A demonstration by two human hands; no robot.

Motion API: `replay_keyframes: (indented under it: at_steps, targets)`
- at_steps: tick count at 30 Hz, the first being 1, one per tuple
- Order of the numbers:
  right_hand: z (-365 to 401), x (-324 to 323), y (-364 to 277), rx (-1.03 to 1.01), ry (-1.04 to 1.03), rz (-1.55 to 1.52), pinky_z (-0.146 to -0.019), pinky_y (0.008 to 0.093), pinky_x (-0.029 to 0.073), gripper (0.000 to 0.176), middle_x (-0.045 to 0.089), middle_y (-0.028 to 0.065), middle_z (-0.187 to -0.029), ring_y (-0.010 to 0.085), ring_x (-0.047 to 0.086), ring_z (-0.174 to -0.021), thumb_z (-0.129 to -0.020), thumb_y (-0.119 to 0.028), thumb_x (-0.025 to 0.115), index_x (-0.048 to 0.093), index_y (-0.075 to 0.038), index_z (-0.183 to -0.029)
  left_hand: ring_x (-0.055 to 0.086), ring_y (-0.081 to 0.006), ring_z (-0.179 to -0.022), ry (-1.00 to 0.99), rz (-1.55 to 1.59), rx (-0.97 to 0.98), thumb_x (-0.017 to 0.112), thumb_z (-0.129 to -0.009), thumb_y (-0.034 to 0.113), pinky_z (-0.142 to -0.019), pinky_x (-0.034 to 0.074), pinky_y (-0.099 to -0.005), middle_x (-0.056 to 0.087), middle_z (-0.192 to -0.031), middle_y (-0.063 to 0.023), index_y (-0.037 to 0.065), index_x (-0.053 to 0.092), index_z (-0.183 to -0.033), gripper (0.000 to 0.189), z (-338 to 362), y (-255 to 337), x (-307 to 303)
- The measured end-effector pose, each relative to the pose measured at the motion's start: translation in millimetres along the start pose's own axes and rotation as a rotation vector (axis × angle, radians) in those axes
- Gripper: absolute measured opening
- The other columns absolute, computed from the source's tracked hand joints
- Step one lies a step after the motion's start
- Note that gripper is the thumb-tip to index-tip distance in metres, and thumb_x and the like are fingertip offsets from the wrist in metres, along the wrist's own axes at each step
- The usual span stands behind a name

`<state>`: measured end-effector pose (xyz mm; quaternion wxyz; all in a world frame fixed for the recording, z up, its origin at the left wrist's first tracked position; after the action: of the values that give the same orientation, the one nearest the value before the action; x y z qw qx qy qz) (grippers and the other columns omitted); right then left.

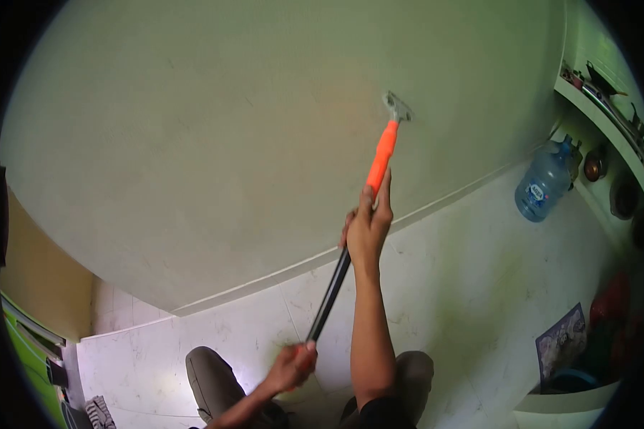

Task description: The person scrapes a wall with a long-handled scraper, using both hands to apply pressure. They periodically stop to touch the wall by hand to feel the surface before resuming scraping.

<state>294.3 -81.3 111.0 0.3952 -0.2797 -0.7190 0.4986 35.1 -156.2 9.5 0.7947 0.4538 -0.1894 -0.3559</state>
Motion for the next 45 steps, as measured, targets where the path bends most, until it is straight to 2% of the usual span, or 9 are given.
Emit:
replay_keyframes:
  at_steps: [5, 11, 20, 28, 32, 36, 39, 42, 45]
  targets:
    - [34, -4, 71, 0.125, -0.024, -0.236, -0.039, 0.0298, 0.041, 0.060, 0.047, 0.0023, -0.060, 0.0105, 0.044, -0.042, -0.109, -0.042, 0.052, 0.037, -0.013, -0.159, 0.037, -0.0058, -0.046, -0.087, 0.125, 0.027, 0.049, -0.110, 0.044, -0.043, 0.032, -0.0256, 0.043, -0.059, 0.0048, 0.003, 0.057, -0.101, 0.042, 21, -53, -4]
    - [79, 17, 136, 0.293, 0.014, -0.335, -0.035, 0.0263, 0.036, 0.061, 0.053, 0.0028, -0.068, 0.0092, 0.045, -0.041, -0.109, -0.039, 0.052, 0.030, -0.018, -0.161, 0.039, -0.0041, -0.051, 0.106, -0.082, 0.020, 0.052, -0.110, 0.037, -0.047, 0.032, -0.0253, 0.044, -0.062, 0.0053, 0.000, 0.062, -0.102, 0.039, 48, -74, -53]
    - [134, 70, 140, 0.308, -0.019, -0.350, -0.034, 0.0263, 0.037, 0.060, 0.044, 0.0004, -0.059, 0.0086, 0.042, -0.039, -0.111, -0.038, 0.047, 0.025, -0.019, -0.163, 0.050, -0.0067, -0.060, 0.273, -0.378, 0.120, 0.053, -0.108, 0.037, -0.055, 0.040, -0.0262, 0.054, -0.064, 0.0007, -0.002, 0.065, -0.095, 0.043, 89, -101, -118]
    - [49, 5, 144, 0.394, 0.085, -0.407, -0.032, 0.0267, 0.034, 0.046, 0.047, -0.0006, -0.061, 0.0091, 0.041, -0.039, -0.107, -0.038, 0.057, 0.049, -0.014, -0.145, 0.048, -0.0098, -0.056, 0.180, -0.369, 0.096, 0.057, -0.107, 0.038, -0.051, 0.039, -0.0307, 0.052, -0.061, -0.0022, -0.003, 0.063, -0.096, 0.043, 26, -52, -48]
    - [92, 41, 163, 0.394, 0.087, -0.331, -0.032, 0.0268, 0.035, 0.061, 0.043, -0.0018, -0.057, 0.0085, 0.040, -0.037, -0.109, -0.042, 0.050, 0.031, -0.019, -0.161, 0.054, -0.0122, -0.056, 0.281, -0.423, -0.004, 0.058, -0.107, 0.038, -0.053, 0.044, -0.0321, 0.055, -0.059, -0.0047, -0.002, 0.064, -0.093, 0.043, 58, -74, -87]
    - [89, 46, 168, 0.346, 0.071, -0.326, -0.032, 0.0272, 0.035, 0.064, 0.040, -0.0021, -0.053, 0.0080, 0.041, -0.037, -0.110, -0.041, 0.049, 0.024, -0.017, -0.164, 0.055, -0.0157, -0.055, 0.297, -0.550, 0.127, 0.060, -0.106, 0.036, -0.055, 0.046, -0.0355, 0.056, -0.058, -0.0090, -0.002, 0.063, -0.084, 0.044, 49, -57, -103]
    - [35, 3, 206, 0.390, 0.243, -0.314, -0.032, 0.0270, 0.033, 0.036, 0.043, -0.0017, -0.060, 0.0093, 0.043, -0.040, -0.110, -0.038, 0.050, 0.050, -0.012, -0.134, 0.055, -0.0179, -0.056, 0.232, -0.551, 0.077, 0.060, -0.105, 0.040, -0.054, 0.045, -0.0382, 0.056, -0.061, -0.0113, -0.002, 0.060, -0.086, 0.046, -11, -38, -72]
    - [6, -49, 228, 0.524, 0.185, -0.435, -0.037, 0.0280, 0.037, 0.047, 0.043, -0.0012, -0.061, 0.0090, 0.044, -0.044, -0.109, -0.035, 0.052, 0.044, -0.021, -0.153, 0.061, -0.0304, -0.059, 0.197, -0.556, 0.235, 0.057, -0.106, 0.041, -0.057, 0.047, -0.0428, 0.060, -0.064, -0.0157, -0.002, 0.060, -0.089, 0.047, -40, -51, -23]
    - [21, -52, 220, 0.511, 0.177, -0.415, -0.036, 0.0284, 0.036, 0.049, 0.046, 0.0000, -0.060, 0.0101, 0.044, -0.042, -0.108, -0.037, 0.054, 0.045, -0.020, -0.152, 0.057, -0.0213, -0.058, 0.155, -0.446, 0.116, 0.057, -0.106, 0.041, -0.055, 0.045, -0.0390, 0.059, -0.065, -0.0111, -0.004, 0.061, -0.095, 0.046, -12, -51, -2]
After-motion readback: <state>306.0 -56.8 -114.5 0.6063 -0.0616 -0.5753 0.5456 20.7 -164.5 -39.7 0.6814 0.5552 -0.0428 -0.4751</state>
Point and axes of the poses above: each hand's wrist, its own z-axis away from the middle knuckle, its own x-axis out of the palm, y = z × x, the point moved 1 cm from there along -z, towards the middle knuckle
